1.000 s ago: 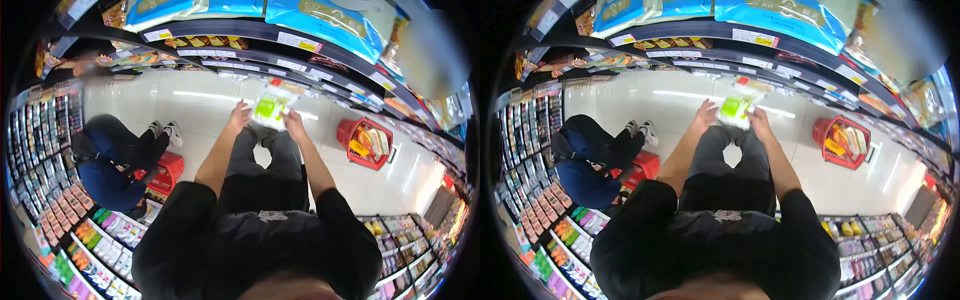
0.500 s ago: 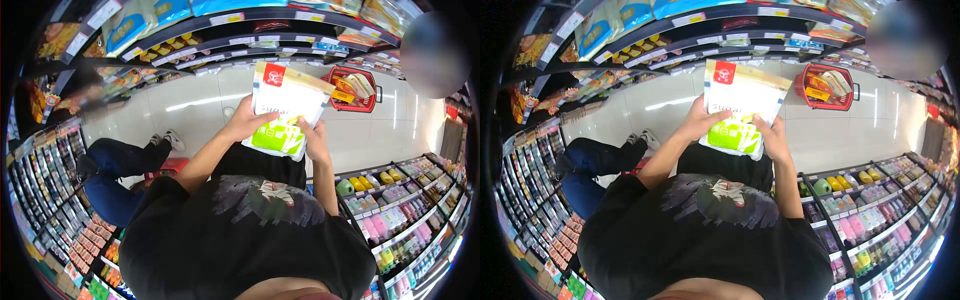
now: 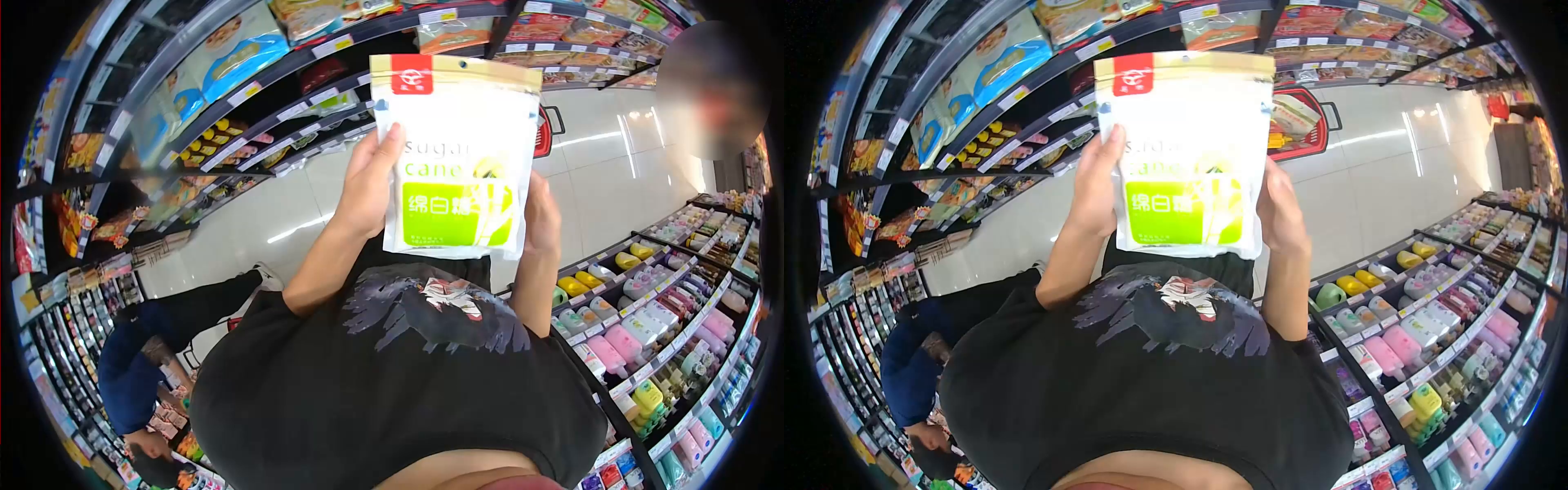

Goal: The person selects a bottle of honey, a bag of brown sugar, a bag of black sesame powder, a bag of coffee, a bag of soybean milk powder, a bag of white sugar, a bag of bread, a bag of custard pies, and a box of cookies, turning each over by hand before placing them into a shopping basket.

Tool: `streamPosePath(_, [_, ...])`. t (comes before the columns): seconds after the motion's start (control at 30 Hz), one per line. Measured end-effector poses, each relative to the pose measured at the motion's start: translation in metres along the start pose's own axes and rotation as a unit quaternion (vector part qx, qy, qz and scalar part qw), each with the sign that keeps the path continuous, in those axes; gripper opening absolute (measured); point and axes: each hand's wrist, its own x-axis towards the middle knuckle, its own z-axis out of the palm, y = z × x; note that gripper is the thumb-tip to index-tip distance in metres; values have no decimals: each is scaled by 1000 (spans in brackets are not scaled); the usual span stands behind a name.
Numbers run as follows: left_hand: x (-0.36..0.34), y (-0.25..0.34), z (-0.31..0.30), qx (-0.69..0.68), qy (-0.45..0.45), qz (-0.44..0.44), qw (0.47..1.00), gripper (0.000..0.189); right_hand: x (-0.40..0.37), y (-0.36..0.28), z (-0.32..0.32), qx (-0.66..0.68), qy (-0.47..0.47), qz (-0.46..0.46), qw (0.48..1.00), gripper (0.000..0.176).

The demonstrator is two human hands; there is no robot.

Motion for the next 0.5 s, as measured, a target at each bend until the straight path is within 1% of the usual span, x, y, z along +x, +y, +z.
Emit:
streamPosePath(0.03, [4,0,9,-7,28,4,1000,37,-3,-10,-3,0,-75,-33,997,61])
streamPosePath(0.07, [10,-1,16,-18,29,1,999,38,-3,-18,-8,31,-165,-39,985,73])
streamPosePath(0.1, [19,-5,21,-15,23,-2,1000,38,-4,-21,-14,33,-161,-44,985,73])
streamPosePath(0.17, [39,-19,27,-41,45,-24,998,38,-8,-21,-23,-4,-70,24,997,67])
streamPosePath(0.2, [49,-26,26,9,48,-33,998,42,-2,-20,-27,-70,-23,44,996,60])
streamPosePath(0.23, [58,-33,25,9,43,-38,998,42,6,-22,-28,-70,-17,42,997,60])
streamPosePath(0.27, [66,-42,22,76,75,-45,993,48,12,-25,-28,-197,-4,23,980,56])
streamPosePath(0.3, [75,-54,18,142,106,-50,983,55,19,-28,-27,-324,9,6,946,52])
streamPosePath(0.33, [81,-77,2,111,86,-72,987,61,27,-28,-28,-468,-6,-28,883,51])
streamPosePath(0.37, [85,-91,4,107,78,-75,988,61,34,-25,-27,-555,4,-33,831,53])
streamPosePath(0.43, [89,-112,18,-29,24,-207,978,58,54,-5,-36,-622,24,-44,782,53])
streamPosePath(0.47, [99,-120,26,-41,19,-212,976,59,63,-1,-39,-625,27,-41,779,53])
streamPosePath(0.5, [110,-127,33,-51,15,-215,975,61,71,2,-41,-691,-2,-14,723,51])
